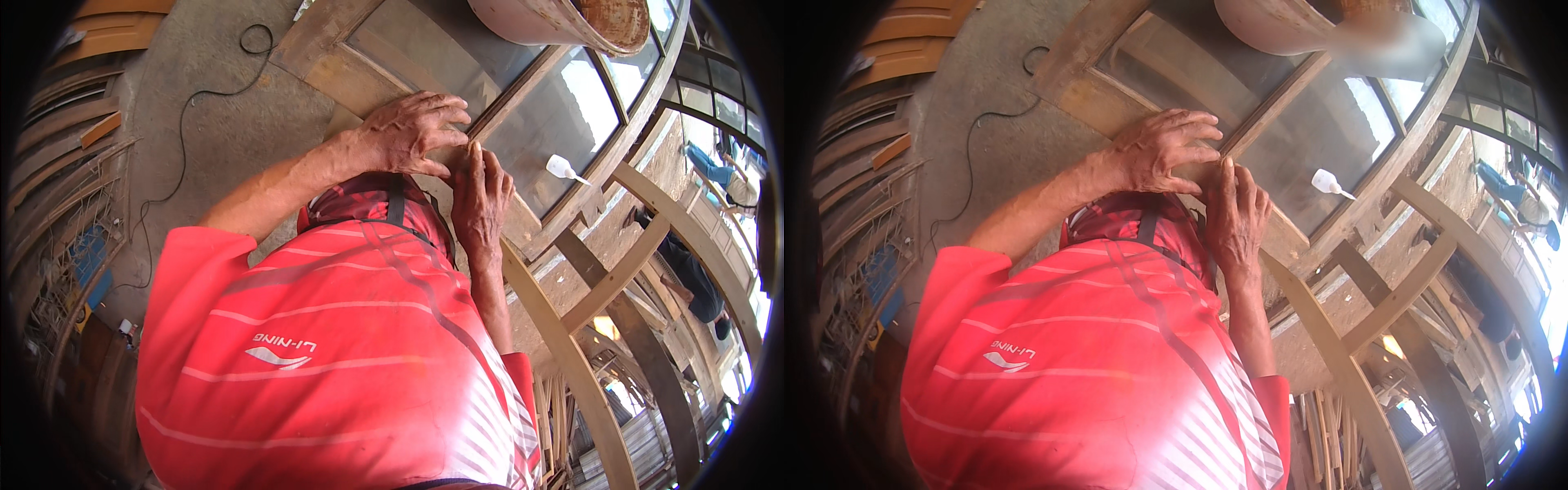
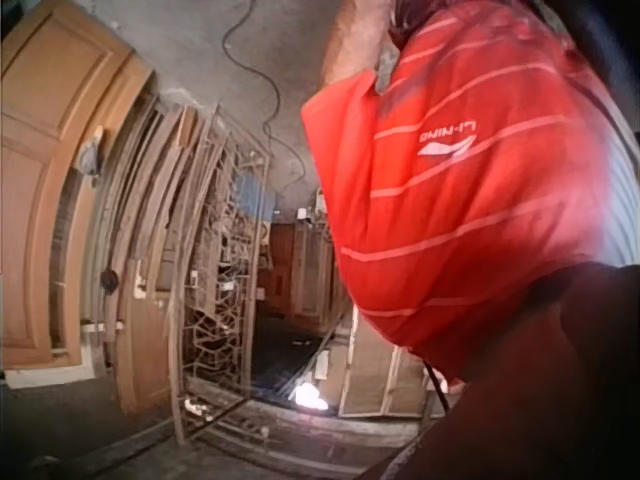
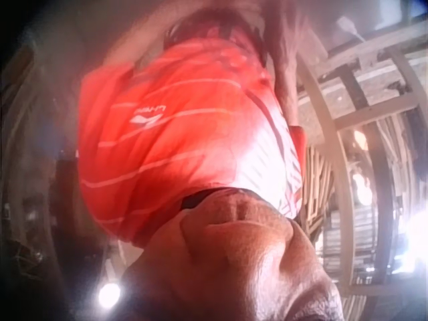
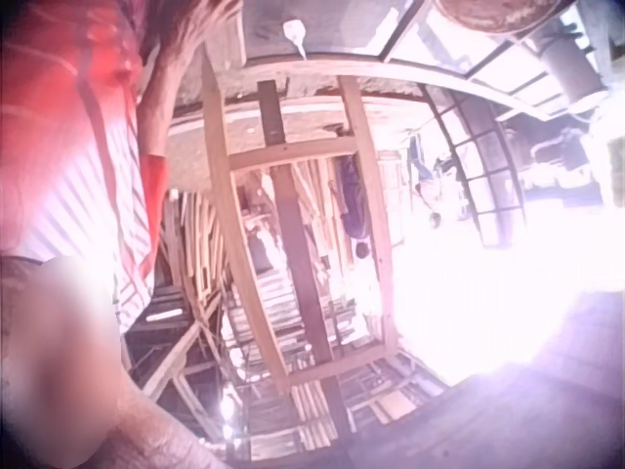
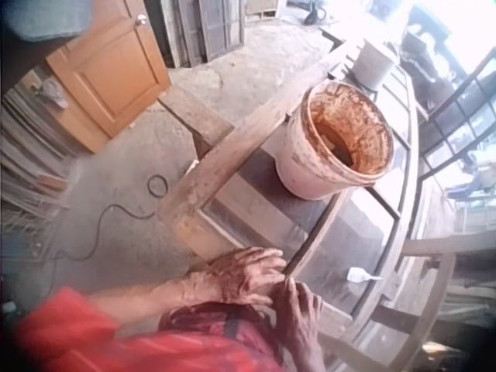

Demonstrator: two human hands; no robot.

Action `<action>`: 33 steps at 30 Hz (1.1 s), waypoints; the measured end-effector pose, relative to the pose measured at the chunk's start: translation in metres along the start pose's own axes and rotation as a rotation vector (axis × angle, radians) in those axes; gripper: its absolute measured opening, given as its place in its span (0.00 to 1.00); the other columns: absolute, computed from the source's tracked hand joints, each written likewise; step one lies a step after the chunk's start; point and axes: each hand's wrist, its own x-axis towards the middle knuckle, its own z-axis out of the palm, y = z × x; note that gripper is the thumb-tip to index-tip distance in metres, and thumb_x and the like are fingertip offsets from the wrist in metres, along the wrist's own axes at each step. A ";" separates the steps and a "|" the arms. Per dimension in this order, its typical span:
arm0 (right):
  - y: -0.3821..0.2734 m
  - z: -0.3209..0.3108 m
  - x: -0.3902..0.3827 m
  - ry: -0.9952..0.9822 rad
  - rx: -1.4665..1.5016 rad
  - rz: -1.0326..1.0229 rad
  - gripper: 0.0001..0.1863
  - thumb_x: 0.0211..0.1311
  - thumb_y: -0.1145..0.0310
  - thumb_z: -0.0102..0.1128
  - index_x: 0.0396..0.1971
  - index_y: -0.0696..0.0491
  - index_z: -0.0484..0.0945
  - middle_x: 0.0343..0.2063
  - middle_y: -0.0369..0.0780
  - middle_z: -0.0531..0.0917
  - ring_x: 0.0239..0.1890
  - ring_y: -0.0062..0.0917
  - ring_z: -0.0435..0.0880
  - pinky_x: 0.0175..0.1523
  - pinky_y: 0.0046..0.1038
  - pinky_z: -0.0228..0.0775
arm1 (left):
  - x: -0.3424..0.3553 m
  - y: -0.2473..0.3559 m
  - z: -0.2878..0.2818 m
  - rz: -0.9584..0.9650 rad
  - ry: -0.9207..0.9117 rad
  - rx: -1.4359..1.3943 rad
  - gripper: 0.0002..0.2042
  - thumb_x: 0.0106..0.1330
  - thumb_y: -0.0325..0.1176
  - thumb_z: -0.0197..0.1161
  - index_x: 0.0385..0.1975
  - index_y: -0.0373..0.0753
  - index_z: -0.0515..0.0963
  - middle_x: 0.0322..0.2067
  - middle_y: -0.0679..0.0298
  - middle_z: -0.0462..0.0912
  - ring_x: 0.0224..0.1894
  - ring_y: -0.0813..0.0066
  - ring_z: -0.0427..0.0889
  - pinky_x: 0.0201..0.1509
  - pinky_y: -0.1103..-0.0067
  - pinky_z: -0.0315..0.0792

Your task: The person applies a white adhesive from a tube into the joints of a wooden window frame. They use their fingers to spread the adhesive and ensure it fills the gaps between the wooden pieces. The person works on multiple joints along the frame's perimeter.

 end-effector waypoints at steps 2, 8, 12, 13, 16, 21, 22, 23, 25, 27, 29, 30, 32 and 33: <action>0.000 0.002 -0.008 -0.005 -0.011 -0.004 0.38 0.66 0.69 0.72 0.76 0.46 0.71 0.66 0.44 0.76 0.61 0.46 0.77 0.65 0.48 0.68 | -0.002 0.000 0.000 0.031 0.097 -0.034 0.24 0.60 0.45 0.82 0.54 0.44 0.85 0.62 0.60 0.83 0.70 0.56 0.79 0.71 0.59 0.77; -0.004 -0.001 -0.001 -0.011 0.026 0.021 0.33 0.69 0.71 0.69 0.74 0.48 0.73 0.67 0.46 0.75 0.61 0.47 0.77 0.67 0.50 0.67 | -0.057 0.035 -0.026 -0.071 0.110 -0.240 0.08 0.64 0.33 0.79 0.35 0.38 0.86 0.43 0.59 0.89 0.51 0.58 0.89 0.53 0.67 0.84; -0.011 -0.004 0.000 -0.040 -0.017 0.026 0.32 0.70 0.71 0.68 0.74 0.48 0.73 0.67 0.47 0.75 0.60 0.48 0.76 0.67 0.50 0.68 | -0.147 0.018 -0.020 -0.592 -0.026 -0.194 0.08 0.70 0.32 0.72 0.41 0.35 0.87 0.40 0.56 0.89 0.48 0.57 0.90 0.51 0.67 0.83; -0.014 -0.009 0.003 -0.029 -0.019 0.012 0.31 0.71 0.74 0.66 0.73 0.49 0.74 0.66 0.48 0.77 0.60 0.47 0.77 0.67 0.48 0.69 | -0.177 0.013 -0.016 -0.700 0.014 -0.044 0.08 0.72 0.32 0.69 0.43 0.34 0.87 0.39 0.55 0.89 0.47 0.57 0.90 0.50 0.67 0.83; -0.003 -0.007 0.004 0.131 0.073 -0.043 0.22 0.69 0.79 0.66 0.63 0.52 0.83 0.54 0.47 0.84 0.53 0.44 0.82 0.61 0.45 0.73 | -0.290 -0.010 -0.009 -1.159 0.103 0.008 0.12 0.76 0.33 0.61 0.50 0.33 0.86 0.42 0.51 0.89 0.47 0.57 0.90 0.50 0.66 0.83; -0.057 -0.006 0.036 0.235 0.159 0.042 0.03 0.70 0.75 0.72 0.40 0.52 0.86 0.28 0.37 0.82 0.31 0.32 0.79 0.40 0.36 0.73 | -0.369 0.026 -0.073 -1.737 -0.244 -0.601 0.15 0.78 0.34 0.57 0.55 0.33 0.84 0.49 0.51 0.90 0.49 0.64 0.90 0.55 0.67 0.82; -0.069 0.003 0.045 0.208 0.210 -0.022 0.05 0.71 0.74 0.72 0.43 0.53 0.86 0.29 0.38 0.82 0.31 0.32 0.79 0.41 0.37 0.73 | -0.391 0.038 -0.065 -1.791 -0.057 -0.815 0.15 0.78 0.34 0.57 0.55 0.33 0.84 0.49 0.52 0.90 0.49 0.66 0.89 0.56 0.67 0.82; -0.082 0.014 0.053 0.181 0.256 -0.082 0.06 0.71 0.74 0.71 0.45 0.54 0.86 0.30 0.38 0.82 0.31 0.33 0.79 0.41 0.38 0.74 | -0.411 0.046 -0.058 -1.812 0.135 -1.029 0.15 0.78 0.34 0.57 0.54 0.33 0.84 0.48 0.54 0.90 0.49 0.67 0.89 0.56 0.67 0.83; -0.135 0.025 0.073 0.036 0.340 -0.136 0.11 0.72 0.75 0.70 0.51 0.55 0.84 0.34 0.40 0.83 0.33 0.35 0.83 0.43 0.40 0.77 | -0.445 0.057 -0.057 -1.647 0.234 -0.765 0.14 0.80 0.34 0.56 0.55 0.33 0.83 0.49 0.57 0.89 0.49 0.69 0.88 0.55 0.66 0.84; -0.173 0.047 0.085 -0.109 0.393 -0.197 0.13 0.73 0.76 0.65 0.54 0.54 0.84 0.41 0.46 0.86 0.43 0.41 0.89 0.49 0.41 0.82 | -0.472 0.067 -0.063 -1.605 0.440 -0.755 0.14 0.82 0.35 0.55 0.56 0.34 0.82 0.50 0.60 0.88 0.50 0.71 0.87 0.56 0.66 0.84; -0.185 0.083 0.096 -0.277 0.295 -0.319 0.10 0.73 0.74 0.64 0.51 0.55 0.84 0.44 0.47 0.86 0.44 0.43 0.90 0.50 0.42 0.82 | -0.497 0.080 -0.067 -1.652 0.788 -1.008 0.13 0.84 0.35 0.54 0.57 0.35 0.81 0.51 0.62 0.87 0.50 0.71 0.87 0.59 0.67 0.84; -0.197 0.102 0.097 -0.319 0.326 -0.303 0.08 0.72 0.72 0.66 0.47 0.56 0.83 0.44 0.47 0.86 0.44 0.45 0.89 0.49 0.43 0.82 | -0.500 0.090 -0.091 -1.732 0.756 -1.057 0.15 0.86 0.36 0.53 0.61 0.35 0.79 0.56 0.62 0.85 0.53 0.74 0.86 0.64 0.71 0.81; -0.214 0.138 0.097 -0.385 0.302 -0.260 0.09 0.70 0.71 0.67 0.47 0.56 0.84 0.44 0.48 0.87 0.45 0.47 0.89 0.50 0.45 0.81 | -0.534 0.114 -0.095 -1.562 0.819 -1.419 0.16 0.87 0.36 0.54 0.65 0.35 0.78 0.58 0.62 0.85 0.56 0.73 0.85 0.66 0.73 0.80; -0.216 0.159 0.100 -0.416 0.286 -0.241 0.10 0.70 0.70 0.67 0.47 0.56 0.84 0.45 0.49 0.87 0.45 0.47 0.89 0.50 0.46 0.81 | -0.548 0.125 -0.095 -1.446 0.847 -1.588 0.17 0.87 0.35 0.54 0.67 0.35 0.77 0.60 0.61 0.85 0.58 0.73 0.85 0.67 0.74 0.79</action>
